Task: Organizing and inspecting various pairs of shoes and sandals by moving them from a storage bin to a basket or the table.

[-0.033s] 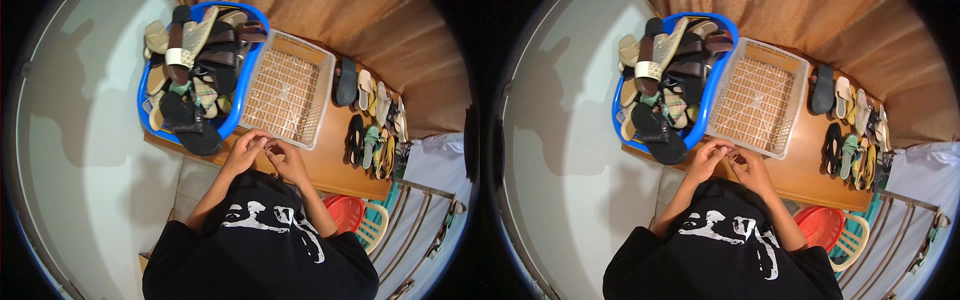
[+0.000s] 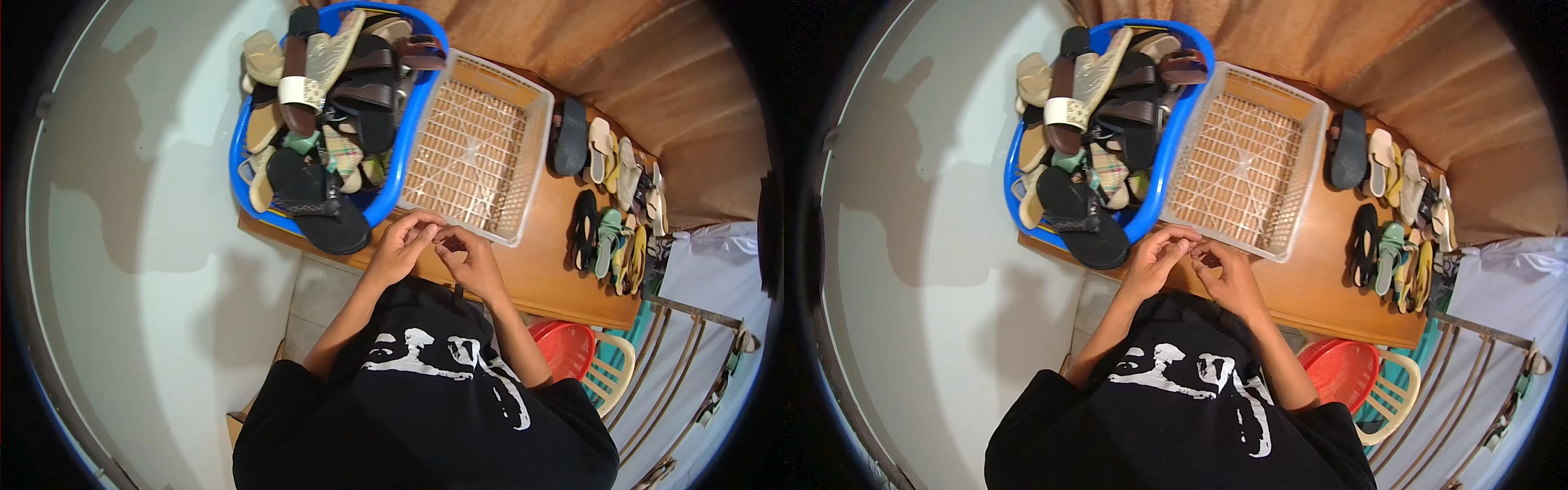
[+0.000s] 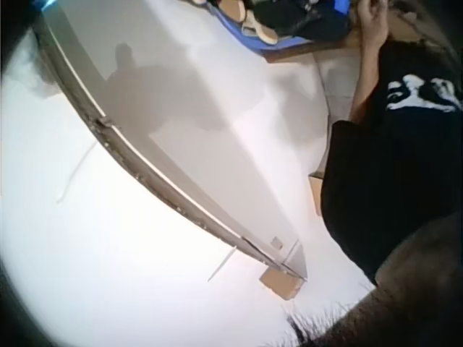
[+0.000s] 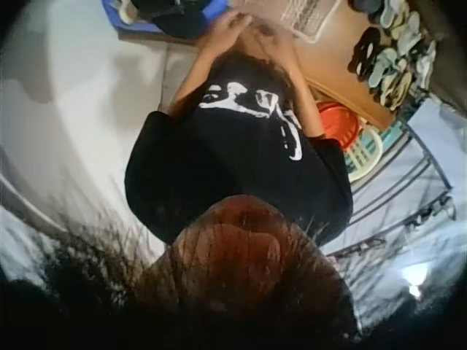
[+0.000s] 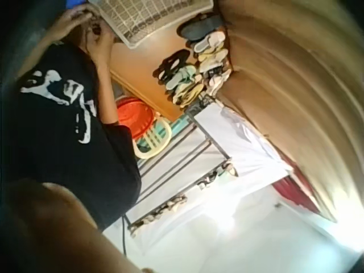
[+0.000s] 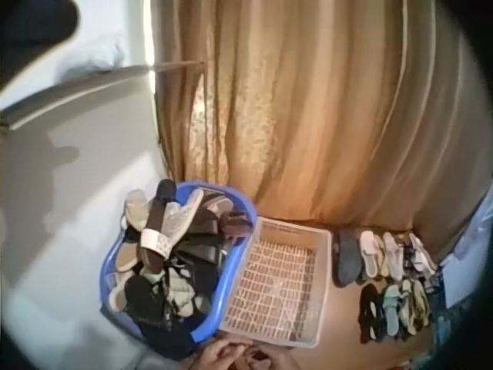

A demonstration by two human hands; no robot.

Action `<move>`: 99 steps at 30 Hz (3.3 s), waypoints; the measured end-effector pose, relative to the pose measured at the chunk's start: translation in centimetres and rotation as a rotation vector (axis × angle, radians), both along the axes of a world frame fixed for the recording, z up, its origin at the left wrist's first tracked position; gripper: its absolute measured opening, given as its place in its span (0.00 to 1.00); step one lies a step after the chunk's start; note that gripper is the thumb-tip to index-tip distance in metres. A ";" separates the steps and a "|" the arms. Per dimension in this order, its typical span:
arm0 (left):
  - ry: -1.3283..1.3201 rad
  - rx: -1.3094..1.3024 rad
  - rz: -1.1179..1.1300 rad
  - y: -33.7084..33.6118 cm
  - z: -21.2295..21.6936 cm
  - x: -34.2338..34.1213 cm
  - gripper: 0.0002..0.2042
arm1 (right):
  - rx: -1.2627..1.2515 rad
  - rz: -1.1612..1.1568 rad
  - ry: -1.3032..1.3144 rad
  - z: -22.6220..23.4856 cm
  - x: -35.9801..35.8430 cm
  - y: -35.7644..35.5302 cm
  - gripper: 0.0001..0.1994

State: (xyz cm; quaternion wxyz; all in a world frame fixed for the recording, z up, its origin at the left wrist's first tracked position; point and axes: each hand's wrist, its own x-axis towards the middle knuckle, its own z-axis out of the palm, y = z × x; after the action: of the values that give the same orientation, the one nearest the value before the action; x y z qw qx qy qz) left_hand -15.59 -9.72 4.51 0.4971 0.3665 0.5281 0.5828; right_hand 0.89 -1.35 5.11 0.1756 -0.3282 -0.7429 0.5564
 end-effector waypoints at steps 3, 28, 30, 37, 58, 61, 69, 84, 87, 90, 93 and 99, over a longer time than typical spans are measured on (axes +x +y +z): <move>-0.031 0.079 0.025 -1.6 0.9 -3.2 0.10 | 0.006 -0.011 -0.002 -0.1 -3.5 -0.9 0.09; 0.402 -0.154 0.683 5.6 2.4 -31.0 0.27 | 0.122 -0.034 0.224 0.8 -29.5 9.7 0.19; 0.546 -0.182 0.638 6.9 2.1 -32.5 0.27 | 0.021 -0.072 0.152 0.0 -31.8 10.8 0.20; 0.562 -0.460 0.559 7.9 2.9 -34.2 0.25 | -0.273 0.094 0.021 -1.1 -35.4 13.9 0.27; 0.414 -0.037 0.440 7.1 -0.6 -26.3 0.19 | 0.111 -0.206 0.076 2.5 -26.9 10.2 0.25; 0.760 -0.006 0.325 8.5 0.8 -24.3 0.19 | 0.215 -0.232 0.086 0.7 -26.2 9.8 0.26; 0.492 -0.047 0.308 6.3 1.5 -26.0 0.24 | 0.182 -0.138 -0.007 2.1 -23.8 6.7 0.36; 0.394 -0.076 0.103 4.1 1.9 -26.6 0.24 | 0.319 -0.218 0.109 -0.2 -23.8 5.9 0.37; 0.361 -0.077 0.157 2.8 0.8 -27.3 0.20 | 0.418 -0.262 0.136 -0.6 -23.5 5.0 0.34; 0.541 -0.147 0.381 0.8 0.3 -26.5 0.15 | 0.587 -0.139 0.121 0.1 -21.8 4.0 0.23; 0.835 -0.098 0.349 -0.5 0.7 -24.9 0.14 | 0.249 0.196 0.014 -0.5 -19.3 1.7 0.25; 1.050 -0.096 0.311 -0.7 0.4 -22.5 0.15 | 0.258 0.298 -0.174 0.7 -18.4 -2.1 0.35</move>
State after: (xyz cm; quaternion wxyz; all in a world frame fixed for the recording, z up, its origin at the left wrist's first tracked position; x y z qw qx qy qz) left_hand -38.10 -10.46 4.87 0.0908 0.5026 0.7791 0.3635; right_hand -17.54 -3.42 5.78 0.0670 -0.2364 -0.8606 0.4462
